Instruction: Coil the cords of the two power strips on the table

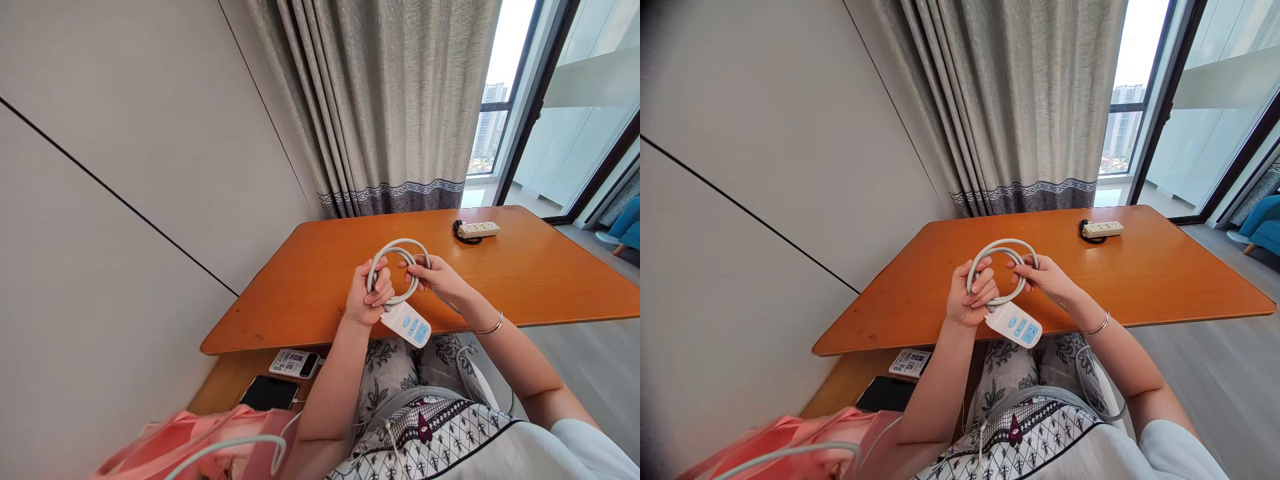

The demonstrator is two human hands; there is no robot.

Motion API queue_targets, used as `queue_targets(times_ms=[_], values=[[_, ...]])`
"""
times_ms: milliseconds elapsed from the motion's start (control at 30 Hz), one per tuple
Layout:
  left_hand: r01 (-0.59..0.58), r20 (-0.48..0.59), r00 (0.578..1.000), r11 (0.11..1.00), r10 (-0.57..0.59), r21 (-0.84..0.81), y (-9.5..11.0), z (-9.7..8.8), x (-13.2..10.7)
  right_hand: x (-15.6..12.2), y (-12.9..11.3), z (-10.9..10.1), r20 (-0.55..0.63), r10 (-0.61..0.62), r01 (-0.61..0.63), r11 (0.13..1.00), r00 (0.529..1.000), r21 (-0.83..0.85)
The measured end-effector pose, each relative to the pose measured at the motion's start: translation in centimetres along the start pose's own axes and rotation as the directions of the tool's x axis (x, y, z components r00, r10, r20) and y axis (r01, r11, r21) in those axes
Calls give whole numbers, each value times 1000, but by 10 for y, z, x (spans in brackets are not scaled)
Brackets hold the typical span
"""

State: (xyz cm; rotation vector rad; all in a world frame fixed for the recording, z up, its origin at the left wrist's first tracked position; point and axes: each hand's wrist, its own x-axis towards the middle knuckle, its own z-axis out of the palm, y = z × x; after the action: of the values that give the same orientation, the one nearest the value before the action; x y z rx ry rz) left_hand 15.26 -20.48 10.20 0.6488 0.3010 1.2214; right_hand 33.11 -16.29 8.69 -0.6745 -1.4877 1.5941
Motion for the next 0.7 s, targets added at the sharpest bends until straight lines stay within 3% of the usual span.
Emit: queue_targets(times_ms=[467,567,700], values=[[1,68,998,999,-5,50,0,2,-5,1,-7,2,-56,25,-28,998,998,-59],[18,72,997,1000,-19,21,0,1,-5,1,-9,-1,-79,-84,70,984,993,-161],[107,78,991,994,-109,31,-2,-2,-3,2,-21,-8,-146,-300,228,899,943,-374]])
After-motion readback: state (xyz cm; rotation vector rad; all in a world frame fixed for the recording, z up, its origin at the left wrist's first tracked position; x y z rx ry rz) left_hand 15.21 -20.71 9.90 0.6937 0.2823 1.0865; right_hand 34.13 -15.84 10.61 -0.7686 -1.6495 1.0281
